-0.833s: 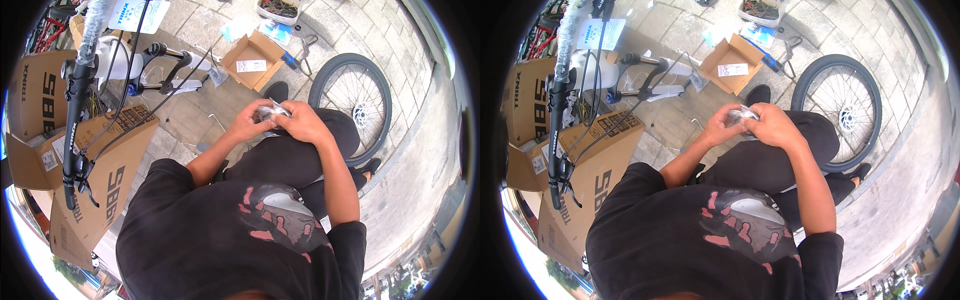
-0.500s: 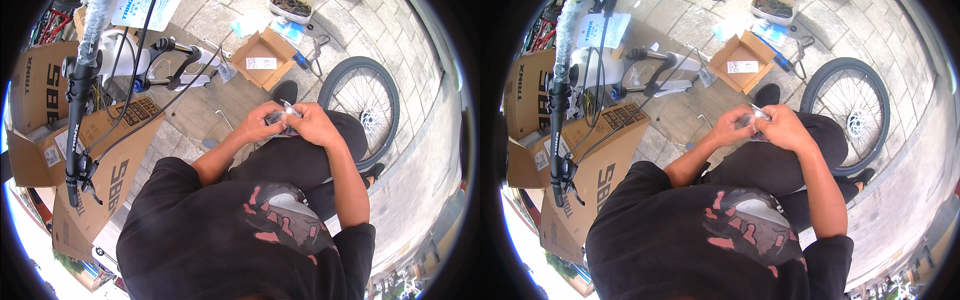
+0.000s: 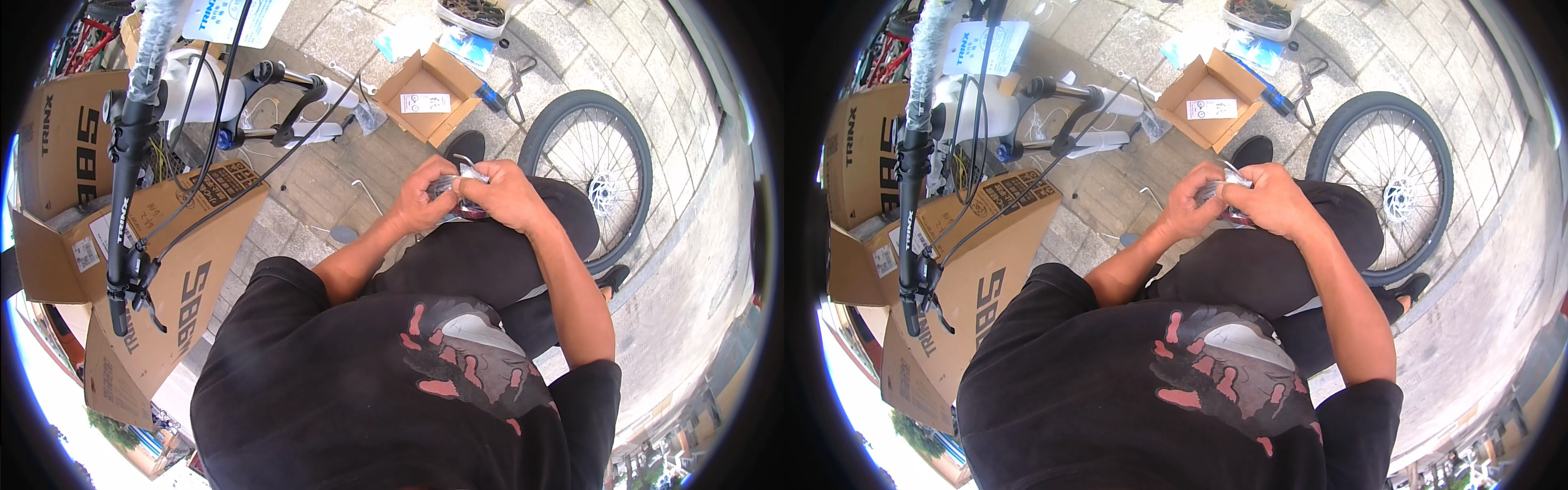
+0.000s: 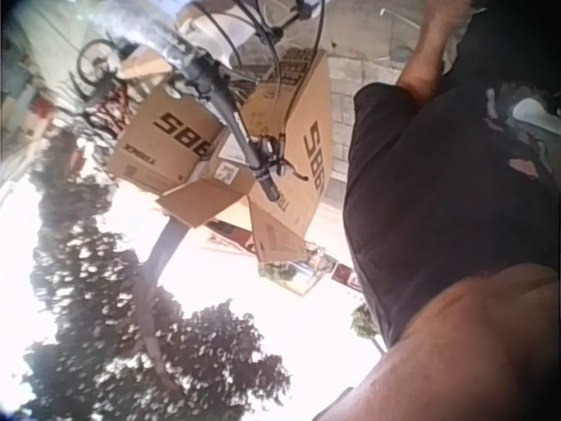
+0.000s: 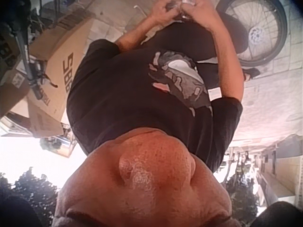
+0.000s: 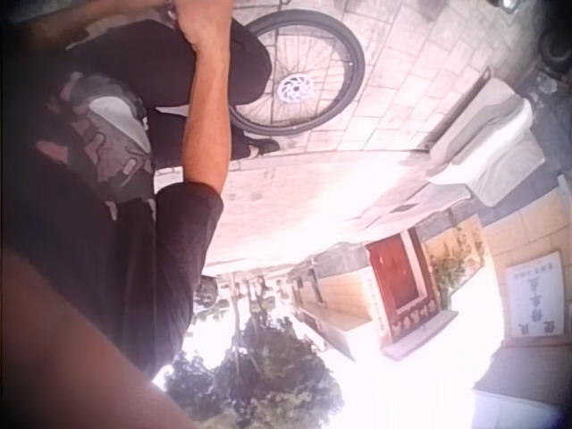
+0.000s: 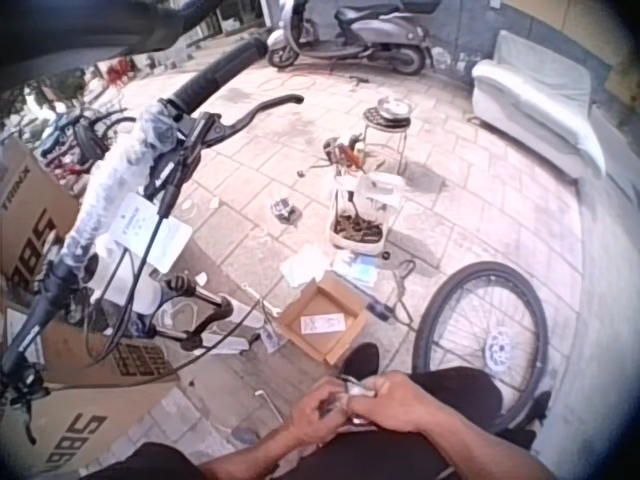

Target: The person assembles a bicycle on a sidewalk. They attach and adjust the handlebar components, then unpack a box to retrieve a white disc brake rotor, which they place onto the front wheel hub.

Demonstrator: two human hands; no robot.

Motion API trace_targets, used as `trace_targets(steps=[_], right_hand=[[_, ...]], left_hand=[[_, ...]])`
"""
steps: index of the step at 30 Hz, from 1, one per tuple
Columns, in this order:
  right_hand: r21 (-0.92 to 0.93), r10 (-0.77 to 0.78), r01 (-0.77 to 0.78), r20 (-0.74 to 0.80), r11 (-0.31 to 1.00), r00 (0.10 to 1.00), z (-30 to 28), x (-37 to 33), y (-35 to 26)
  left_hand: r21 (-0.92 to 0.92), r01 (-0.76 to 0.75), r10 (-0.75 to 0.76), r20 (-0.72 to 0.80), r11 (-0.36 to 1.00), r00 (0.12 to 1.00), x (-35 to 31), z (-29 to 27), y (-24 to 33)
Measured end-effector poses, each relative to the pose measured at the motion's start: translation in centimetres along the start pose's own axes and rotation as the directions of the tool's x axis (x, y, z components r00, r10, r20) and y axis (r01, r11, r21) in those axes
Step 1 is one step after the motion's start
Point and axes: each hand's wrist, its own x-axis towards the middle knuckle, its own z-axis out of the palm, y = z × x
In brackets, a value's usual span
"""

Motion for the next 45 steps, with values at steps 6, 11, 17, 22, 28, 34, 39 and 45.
trace_targets(steps=[6,11,17,22,28,34,39,45], right_hand=[[-0.144,-0.055,0.059,0.033,0.988,0.998,-0.1,-0.2,-0.4],[-0.144,0.004,0.006,0.065,0.99,0.998,-0.5,-0.1,-0.8],[-0.126,-0.024,0.032,0.065,0.992,0.998,-0.3,-0.1,-0.6],[-0.193,-0.001,0.011,0.052,0.981,0.999,-0.5,-0.2,-0.7],[-0.309,-0.146,0.155,0.054,0.938,0.988,-0.2,0.2,1.3],[-0.368,-0.212,0.184,-0.037,0.911,0.976,0.4,0.1,1.7],[-0.37,-0.173,0.108,-0.146,0.923,0.974,0.9,-0.8,0.4],[-0.408,-0.156,0.074,-0.171,0.91,0.973,0.9,-1.1,1.1]], left_hand=[[0.142,-0.103,0.102,0.016,0.985,0.995,0.3,-0.8,-0.4],[0.19,-0.056,0.057,-0.001,0.98,0.998,1.4,-0.7,-0.7],[0.14,-0.017,0.019,-0.012,0.99,1.0,2.2,0.4,-1.4],[0.085,0.02,-0.017,-0.039,0.996,0.999,2.9,2.0,-1.9],[0.032,0.091,-0.09,-0.021,0.995,0.996,2.6,2.6,-5.3],[0.011,-0.004,0.005,-0.072,1.0,0.997,2.3,2.3,-5.8],[0.068,-0.119,0.123,-0.062,0.991,0.99,1.8,3.1,-6.5],[0.021,-0.223,0.222,0.039,0.975,0.974,2.0,2.7,-8.2]])
